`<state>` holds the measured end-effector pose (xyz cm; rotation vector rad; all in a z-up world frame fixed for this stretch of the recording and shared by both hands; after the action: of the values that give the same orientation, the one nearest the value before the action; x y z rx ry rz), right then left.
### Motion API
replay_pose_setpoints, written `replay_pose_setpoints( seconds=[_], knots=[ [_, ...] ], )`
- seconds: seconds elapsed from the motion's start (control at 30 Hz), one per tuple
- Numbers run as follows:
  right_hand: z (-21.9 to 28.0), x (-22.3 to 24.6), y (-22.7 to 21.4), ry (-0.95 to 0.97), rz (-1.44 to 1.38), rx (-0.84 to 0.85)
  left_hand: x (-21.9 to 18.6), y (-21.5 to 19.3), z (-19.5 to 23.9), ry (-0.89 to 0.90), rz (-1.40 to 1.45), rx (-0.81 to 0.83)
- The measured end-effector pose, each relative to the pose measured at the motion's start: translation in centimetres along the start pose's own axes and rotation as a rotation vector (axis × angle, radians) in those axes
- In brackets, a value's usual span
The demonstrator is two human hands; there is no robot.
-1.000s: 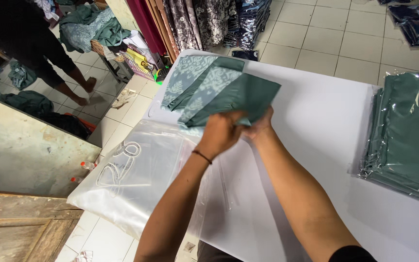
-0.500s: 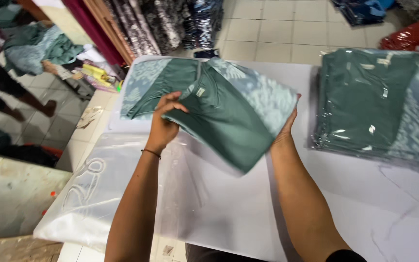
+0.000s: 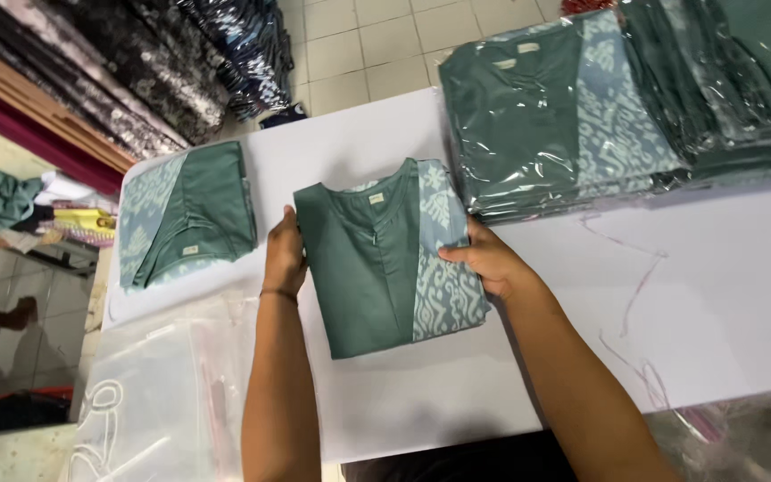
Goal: The person folds a green garment and places it into a clear plastic bag on a table.
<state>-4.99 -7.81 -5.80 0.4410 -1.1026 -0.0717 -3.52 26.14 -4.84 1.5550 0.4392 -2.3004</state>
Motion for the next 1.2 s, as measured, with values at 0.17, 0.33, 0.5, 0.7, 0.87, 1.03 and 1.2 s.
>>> replay_pose_setpoints(
  seconds=[0.17,0.33,0.5,0.7,0.87,1.03,1.2],
  knots=[
    [0.4,0.1,0.3,-0.039,0.046,-0.022,-0.6,-0.2,7.3,-0.04,-0.529,0.017],
    [0.9,1.1,0.9,-0.033,0.046,-0.004,-1.0,0.9,11.0,-0.034,-0.671,0.017],
    [1.9,2.5,2.1,0.061,-0.124,0.037,-4.5,3.0,14.6,-0.02,-0.631,-0.018],
    [2.8,3.4,4.0,0.079,-0.04,0.027,-3.7,4.5,14.1,0.056,-0.914,-0.06],
    [1.3,2.3,3.9,-0.055,0.386,0.025,-3.3,5.7,15.0,0.188,-1.122,-0.227],
    [4.5,5.3,8.1,-0.072,0.706,0.029,-2.5,8.0,14.7,0.384,-1.273,-0.493],
    [3.7,5.9,10.3,0.017,0.594,-0.002,-5.6,12.5,20.0,0.609,-1.455,-0.487]
  ],
)
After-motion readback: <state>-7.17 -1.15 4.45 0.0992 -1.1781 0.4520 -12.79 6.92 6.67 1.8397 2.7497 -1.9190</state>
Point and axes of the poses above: each hand's wrist, its own z-axis away from the middle knuckle, its own y-axis out of the palm, x = y × z, the point moved 3 cm from there along -z, towards the middle knuckle, and after that the axes turned 1 degree about x, right-handed, at the moved point
